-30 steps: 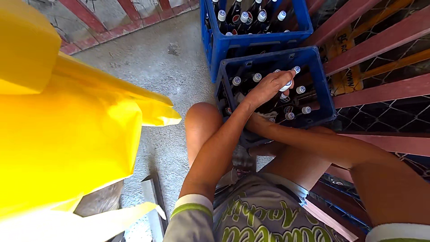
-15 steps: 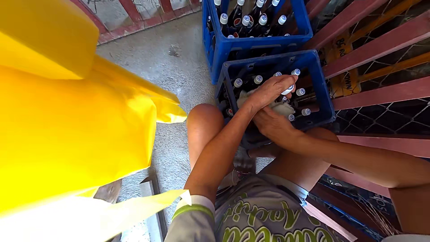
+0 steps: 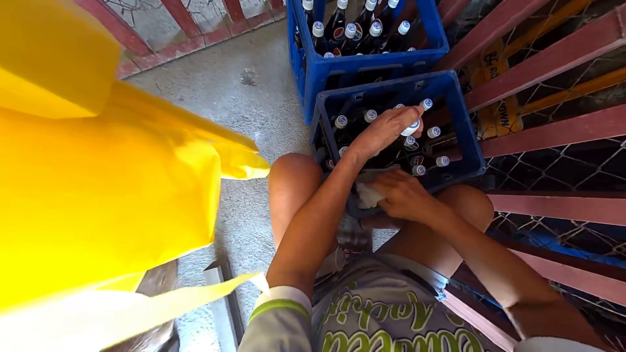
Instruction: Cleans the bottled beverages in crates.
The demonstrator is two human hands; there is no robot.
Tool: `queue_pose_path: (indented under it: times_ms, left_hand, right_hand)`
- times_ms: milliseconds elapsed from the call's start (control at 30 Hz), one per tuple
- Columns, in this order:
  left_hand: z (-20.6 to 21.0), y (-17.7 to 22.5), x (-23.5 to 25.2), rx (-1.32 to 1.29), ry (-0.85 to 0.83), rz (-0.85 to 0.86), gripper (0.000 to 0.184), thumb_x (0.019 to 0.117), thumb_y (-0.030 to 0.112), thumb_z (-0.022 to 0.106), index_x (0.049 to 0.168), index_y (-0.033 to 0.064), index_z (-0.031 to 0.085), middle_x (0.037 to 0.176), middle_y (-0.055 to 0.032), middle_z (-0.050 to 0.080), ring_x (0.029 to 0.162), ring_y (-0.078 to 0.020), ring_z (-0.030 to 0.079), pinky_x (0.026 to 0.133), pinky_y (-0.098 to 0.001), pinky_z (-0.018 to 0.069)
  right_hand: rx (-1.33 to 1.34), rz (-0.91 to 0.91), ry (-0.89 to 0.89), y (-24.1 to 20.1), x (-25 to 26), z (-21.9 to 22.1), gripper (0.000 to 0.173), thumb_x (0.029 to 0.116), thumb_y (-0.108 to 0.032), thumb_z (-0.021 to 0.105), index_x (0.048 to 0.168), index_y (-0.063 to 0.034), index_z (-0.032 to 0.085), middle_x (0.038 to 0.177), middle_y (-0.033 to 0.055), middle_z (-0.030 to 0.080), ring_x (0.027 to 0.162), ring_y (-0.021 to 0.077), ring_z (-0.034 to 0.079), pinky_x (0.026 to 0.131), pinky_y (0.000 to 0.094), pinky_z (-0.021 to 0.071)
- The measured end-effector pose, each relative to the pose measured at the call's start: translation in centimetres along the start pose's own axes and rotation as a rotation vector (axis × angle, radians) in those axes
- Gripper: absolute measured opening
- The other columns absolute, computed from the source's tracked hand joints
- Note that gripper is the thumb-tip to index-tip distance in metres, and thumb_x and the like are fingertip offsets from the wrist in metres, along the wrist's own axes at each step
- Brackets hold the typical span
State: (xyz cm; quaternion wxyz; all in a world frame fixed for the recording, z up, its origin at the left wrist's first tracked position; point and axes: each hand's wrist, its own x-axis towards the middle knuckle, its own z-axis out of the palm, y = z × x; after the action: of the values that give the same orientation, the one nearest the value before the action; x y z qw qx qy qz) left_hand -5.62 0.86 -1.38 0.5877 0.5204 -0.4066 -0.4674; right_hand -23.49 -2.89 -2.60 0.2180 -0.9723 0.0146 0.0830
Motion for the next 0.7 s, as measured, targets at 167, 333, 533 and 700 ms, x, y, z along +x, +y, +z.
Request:
queue_pose_path:
  times_ms: [167,333,533,700]
  left_hand:
    - [0.8,-1.0,0.3,-0.071,0.067,0.010,0.067,0.1123,0.036,0.012,0.107,0.0001,0.068,0.085,-0.0054,0.068,0.081,-0.0110,0.063,0.084,-0.0328,0.0516]
    - [1.7,-0.5,-0.7,-0.107,0.213,0.011,0.063,0.1134,0.028,0.010,0.130,-0.0064,0.059,0.122,-0.0175,0.065,0.114,-0.0130,0.060,0.104,-0.0309,0.0451]
    - [1.8,-0.3,-1.2,-0.011,0.328,-0.117,0.041,0.1114,0.008,0.026,0.137,-0.0152,0.049,0.135,-0.0307,0.055,0.127,-0.0283,0.054,0.111,-0.0371,0.0403]
    - [1.4,0.0,-0.4,-0.062,0.234,-0.130,0.067,0.1132,0.035,0.007,0.140,-0.0067,0.053,0.137,-0.0252,0.058,0.130,-0.0265,0.055,0.113,-0.0436,0.0401]
  right_hand:
    - [0.311,0.418,0.717,-1.4,-3.9,-6.1,0.035,0.0896,-0.009,0.060,0.122,0.0037,0.064,0.107,0.0064,0.070,0.094,0.0049,0.067,0.083,0.0280,0.0577]
    - [0.515,0.338,0.955,-1.9,0.1,-6.0,0.043,0.1000,-0.017,0.053,0.135,0.0073,0.048,0.117,0.0009,0.065,0.106,-0.0019,0.063,0.095,0.0229,0.0547]
    - [0.507,0.442,0.955,-0.2,7.5,-3.8,0.044,0.1042,-0.025,0.053,0.130,0.0094,0.054,0.115,0.0162,0.065,0.106,0.0128,0.064,0.096,0.0306,0.0522]
    - [0.898,0.483,0.950,1.7,7.7,-5.8,0.051,0.1065,-0.014,0.046,0.154,-0.0002,0.034,0.142,0.0134,0.053,0.121,0.0114,0.059,0.102,0.0272,0.0508]
